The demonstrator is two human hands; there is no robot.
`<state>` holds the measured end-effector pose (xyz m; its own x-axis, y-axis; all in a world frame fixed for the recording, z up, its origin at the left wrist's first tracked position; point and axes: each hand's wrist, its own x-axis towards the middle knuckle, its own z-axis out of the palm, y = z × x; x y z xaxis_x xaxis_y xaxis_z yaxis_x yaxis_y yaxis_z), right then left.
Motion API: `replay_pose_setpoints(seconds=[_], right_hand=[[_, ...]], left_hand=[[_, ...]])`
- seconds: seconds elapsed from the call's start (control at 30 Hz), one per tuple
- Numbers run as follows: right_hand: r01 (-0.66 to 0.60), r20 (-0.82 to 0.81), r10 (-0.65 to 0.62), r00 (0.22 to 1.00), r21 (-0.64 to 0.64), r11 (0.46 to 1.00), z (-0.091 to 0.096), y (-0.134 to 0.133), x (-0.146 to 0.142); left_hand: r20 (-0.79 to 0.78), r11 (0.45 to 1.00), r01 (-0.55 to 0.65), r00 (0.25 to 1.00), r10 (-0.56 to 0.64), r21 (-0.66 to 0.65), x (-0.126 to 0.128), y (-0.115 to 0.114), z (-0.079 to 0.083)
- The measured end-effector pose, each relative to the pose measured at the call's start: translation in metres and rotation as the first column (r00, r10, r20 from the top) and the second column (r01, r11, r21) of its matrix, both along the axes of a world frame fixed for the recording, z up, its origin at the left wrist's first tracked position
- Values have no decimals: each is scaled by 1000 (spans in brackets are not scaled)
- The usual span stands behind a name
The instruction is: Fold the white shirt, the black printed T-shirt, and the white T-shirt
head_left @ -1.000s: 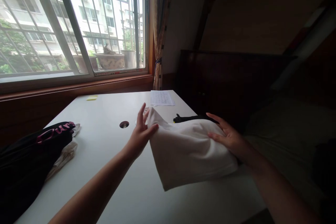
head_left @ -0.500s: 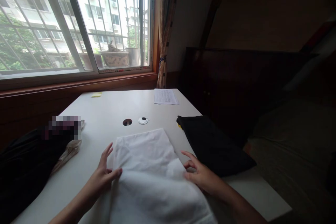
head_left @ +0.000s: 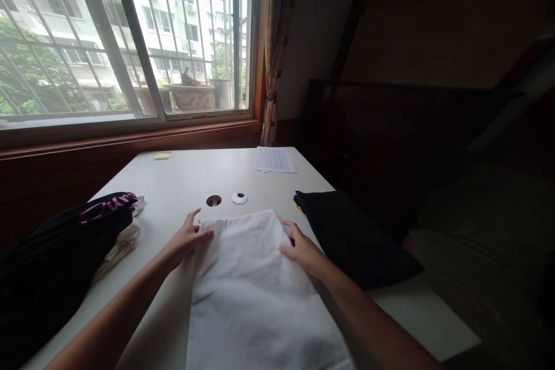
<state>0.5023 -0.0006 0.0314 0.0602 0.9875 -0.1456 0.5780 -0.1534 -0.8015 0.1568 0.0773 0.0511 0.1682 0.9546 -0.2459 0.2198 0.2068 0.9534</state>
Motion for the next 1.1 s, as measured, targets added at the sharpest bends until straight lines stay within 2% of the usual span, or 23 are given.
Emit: replay_pose_setpoints(seconds=[0.07, 0.13, 0.2, 0.27, 0.37, 0.47, 0.57, 0.7, 0.8, 0.9, 1.0, 1.1], right_hand=[[13, -1, -13, 1000, 47, 999, 1, 8, -3], [60, -43, -55, 998, 115, 992, -4, 13, -4], [106, -113, -88, 990, 162, 981, -10, 14, -2], [126, -175, -99, 980, 149, 981, -14, 10, 0], [106, -211, -97, 973, 33, 994, -8, -4, 4], [-13, -235, -1, 972, -61, 998, 3, -23, 8], [-75, -223, 64, 973, -41, 996, 8, -39, 8], [-37, -237, 42, 971, 25, 999, 5, -53, 8], [22, -239, 6, 971, 114, 993, 8, -59, 16], [67, -237, -22, 971, 183, 981, 18, -63, 35], [124, -260, -67, 963, 208, 970, 31, -67, 60], [210, -280, -143, 949, 224, 952, 44, -71, 85]], left_hand=[[98, 999, 22, 995, -26, 40, 3, 5, -3], [171, 993, -11, 985, -9, 116, 3, 6, -7], [195, 977, -57, 981, 16, 207, 3, 5, -11], [193, 963, -71, 981, 20, 259, 1, 4, -14], [175, 968, -52, 985, 8, 247, -1, 3, -16], [129, 979, -59, 991, 34, 195, -1, 4, -14], [85, 987, -32, 996, 19, 159, 0, 3, -9], [122, 986, 49, 990, -69, 162, 6, -3, -3], [247, 974, 84, 959, -135, 209, 17, -9, 2], [338, 956, 52, 929, -152, 288, 34, -12, 10], [378, 949, 25, 914, -150, 315, 56, -10, 19], [391, 948, 63, 901, -189, 313, 85, -4, 28]])
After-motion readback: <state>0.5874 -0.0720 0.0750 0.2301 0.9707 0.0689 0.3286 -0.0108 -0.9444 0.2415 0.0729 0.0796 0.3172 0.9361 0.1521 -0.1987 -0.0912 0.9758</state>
